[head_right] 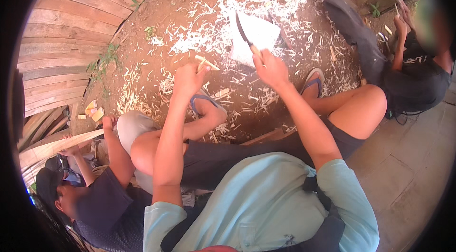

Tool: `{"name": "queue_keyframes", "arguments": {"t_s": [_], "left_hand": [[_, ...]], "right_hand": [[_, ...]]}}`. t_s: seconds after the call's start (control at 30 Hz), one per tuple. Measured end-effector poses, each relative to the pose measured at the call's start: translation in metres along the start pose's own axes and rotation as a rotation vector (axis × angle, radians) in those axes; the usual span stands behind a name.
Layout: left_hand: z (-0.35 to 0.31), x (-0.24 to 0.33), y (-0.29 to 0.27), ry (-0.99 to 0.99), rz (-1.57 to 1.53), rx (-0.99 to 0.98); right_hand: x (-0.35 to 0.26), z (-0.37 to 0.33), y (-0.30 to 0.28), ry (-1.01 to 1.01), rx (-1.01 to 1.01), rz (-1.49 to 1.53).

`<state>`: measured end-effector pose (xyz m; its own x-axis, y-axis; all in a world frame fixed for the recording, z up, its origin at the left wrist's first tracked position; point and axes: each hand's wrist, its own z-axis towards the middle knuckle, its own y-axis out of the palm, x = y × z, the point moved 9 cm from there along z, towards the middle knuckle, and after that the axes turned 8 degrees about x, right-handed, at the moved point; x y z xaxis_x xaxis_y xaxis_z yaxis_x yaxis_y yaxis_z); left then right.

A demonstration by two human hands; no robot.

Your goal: The person sits on the ground and uses a knife to shave thin strips from a small rectangular block of wood. They hold the block with one hand and repeatedly draw the blade along its surface to produce wood shavings. Other people are visible in the background performing similar tasks.

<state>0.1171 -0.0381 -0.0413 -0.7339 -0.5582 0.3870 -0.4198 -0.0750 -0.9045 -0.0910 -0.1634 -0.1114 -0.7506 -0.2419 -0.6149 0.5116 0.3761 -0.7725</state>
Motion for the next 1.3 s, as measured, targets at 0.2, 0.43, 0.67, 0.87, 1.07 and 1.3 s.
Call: {"name": "queue_keyframes", "arguments": {"t_s": [0.2, 0.43, 0.67, 0.87, 1.07, 1.3], "left_hand": [[-0.002, -0.019, -0.054, -0.198, -0.605, 0.245], [-0.006, -0.004, -0.026, -0.291, -1.186, 0.145], [-0.006, -0.001, 0.004, -0.215, -1.091, -0.033], [-0.006, -0.001, 0.004, -0.058, -0.898, -0.086], [-0.007, 0.021, -0.011, 0.055, -0.623, -0.011], [-0.014, 0.011, -0.018, 0.181, -0.554, 0.136]], "right_hand": [[-0.011, -0.004, -0.085, -0.039, 0.18, 0.172], [0.015, -0.012, -0.066, -0.013, 0.207, 0.063], [0.053, -0.038, 0.03, -0.069, -0.166, -0.165], [-0.087, -0.031, -0.084, -0.331, -0.053, 0.045], [0.01, -0.046, -0.016, -0.133, 0.272, 0.224], [-0.064, -0.042, -0.049, -0.203, -0.034, -0.156]]}}
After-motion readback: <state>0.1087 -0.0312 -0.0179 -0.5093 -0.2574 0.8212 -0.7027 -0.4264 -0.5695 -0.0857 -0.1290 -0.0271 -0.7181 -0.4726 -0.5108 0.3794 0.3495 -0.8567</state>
